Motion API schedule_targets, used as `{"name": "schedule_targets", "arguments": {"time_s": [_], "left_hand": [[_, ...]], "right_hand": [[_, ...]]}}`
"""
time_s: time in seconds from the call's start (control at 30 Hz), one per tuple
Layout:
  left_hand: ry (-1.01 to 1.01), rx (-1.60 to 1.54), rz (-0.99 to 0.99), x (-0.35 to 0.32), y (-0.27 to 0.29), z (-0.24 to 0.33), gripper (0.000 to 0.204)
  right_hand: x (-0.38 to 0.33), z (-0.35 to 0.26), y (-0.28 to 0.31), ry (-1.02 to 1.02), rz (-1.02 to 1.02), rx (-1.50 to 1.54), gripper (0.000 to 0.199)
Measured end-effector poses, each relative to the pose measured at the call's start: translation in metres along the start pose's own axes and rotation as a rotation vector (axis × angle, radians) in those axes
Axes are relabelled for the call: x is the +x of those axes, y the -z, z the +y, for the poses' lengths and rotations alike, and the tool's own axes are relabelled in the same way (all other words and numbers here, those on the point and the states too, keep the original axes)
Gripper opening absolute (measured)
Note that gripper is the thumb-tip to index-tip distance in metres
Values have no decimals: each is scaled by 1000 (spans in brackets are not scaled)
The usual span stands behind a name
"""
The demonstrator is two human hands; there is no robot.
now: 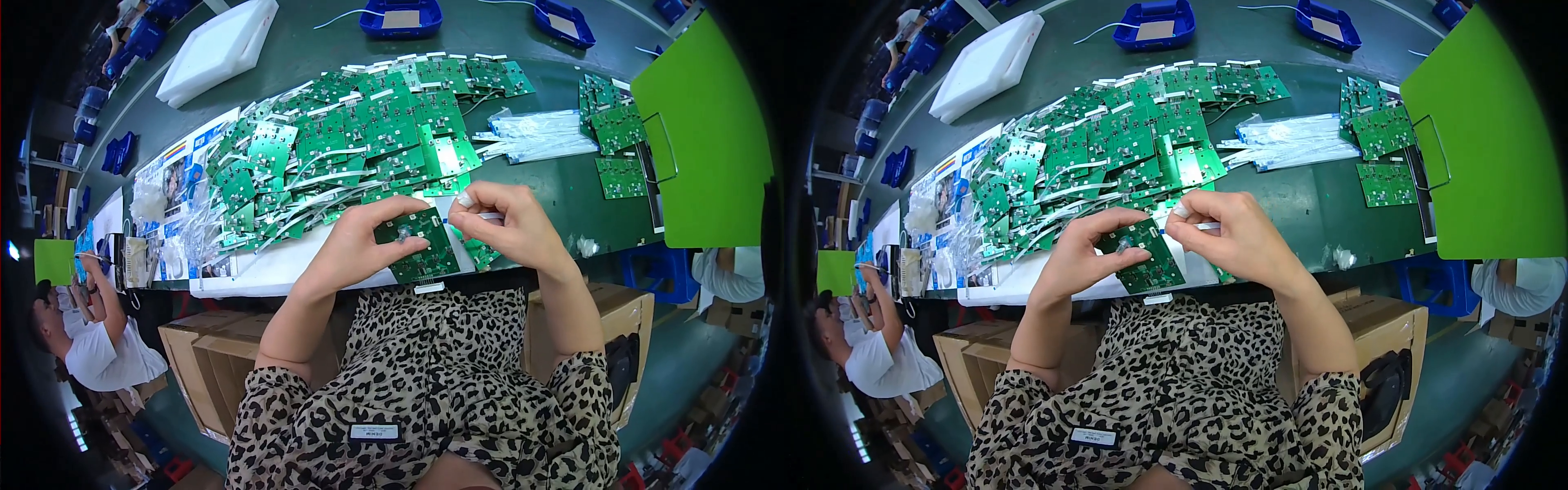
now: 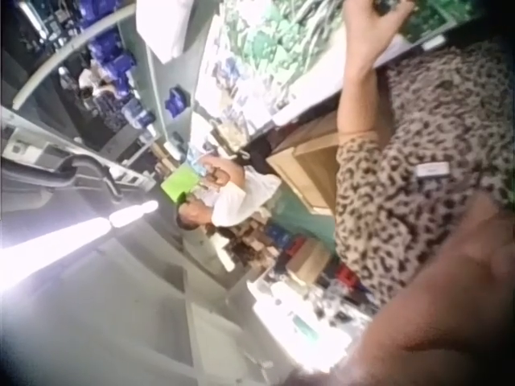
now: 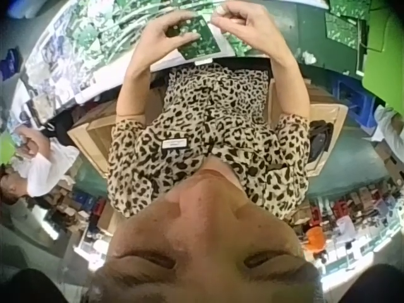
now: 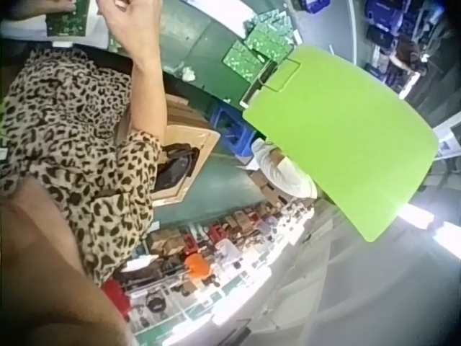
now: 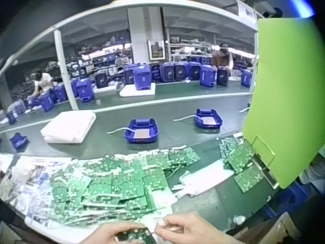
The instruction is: The person assembles electronic circuit boards into plastic housings by hand, securing them with tape strips and metal plates.
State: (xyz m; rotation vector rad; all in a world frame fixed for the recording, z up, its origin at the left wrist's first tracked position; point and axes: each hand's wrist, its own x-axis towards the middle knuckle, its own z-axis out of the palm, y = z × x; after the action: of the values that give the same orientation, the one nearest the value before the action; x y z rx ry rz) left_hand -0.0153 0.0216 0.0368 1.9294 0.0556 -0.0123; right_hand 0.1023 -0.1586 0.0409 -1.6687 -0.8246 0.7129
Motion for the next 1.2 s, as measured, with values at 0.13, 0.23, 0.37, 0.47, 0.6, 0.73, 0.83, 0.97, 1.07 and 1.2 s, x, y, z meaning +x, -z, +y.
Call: {"name": "schedule_targets", "arguments": {"time_s": [0.13,0.23,0.37,0.47,0.6,0.73,0.83,0.97,1.07,1.2], "left_hand": [[-3,18,-15,0,-2,-3,37],[-29,34,-11,0,-2,-5,37],[-38,76,-25,0,-3,-3,37],[-33,94,-31,1,-3,-3,37],[-60,125,-12,1,-4,-7,38],[-7,74,-48,1,-3,-5,38],[-3,57,-73,1,-1,-6,38],[6,68,-43,0,-3,-8,38],[6,90,-17,1,-4,-8,38],[-1,98,-17,2,-5,-6,38]], "right_hand": [[2,0,-1,1,-43,-5,11],[2,3,-2,17,-34,-67,11],[2,5,-2,26,-36,-117,12],[2,5,-2,25,-51,-145,12],[2,3,-3,63,-59,-164,13],[4,5,-2,48,-55,-182,14],[5,4,-1,61,-62,-169,19],[5,6,-3,-2,-65,-116,18],[5,7,-3,-50,-75,6,15],[5,15,-3,-76,-104,122,12]]}}
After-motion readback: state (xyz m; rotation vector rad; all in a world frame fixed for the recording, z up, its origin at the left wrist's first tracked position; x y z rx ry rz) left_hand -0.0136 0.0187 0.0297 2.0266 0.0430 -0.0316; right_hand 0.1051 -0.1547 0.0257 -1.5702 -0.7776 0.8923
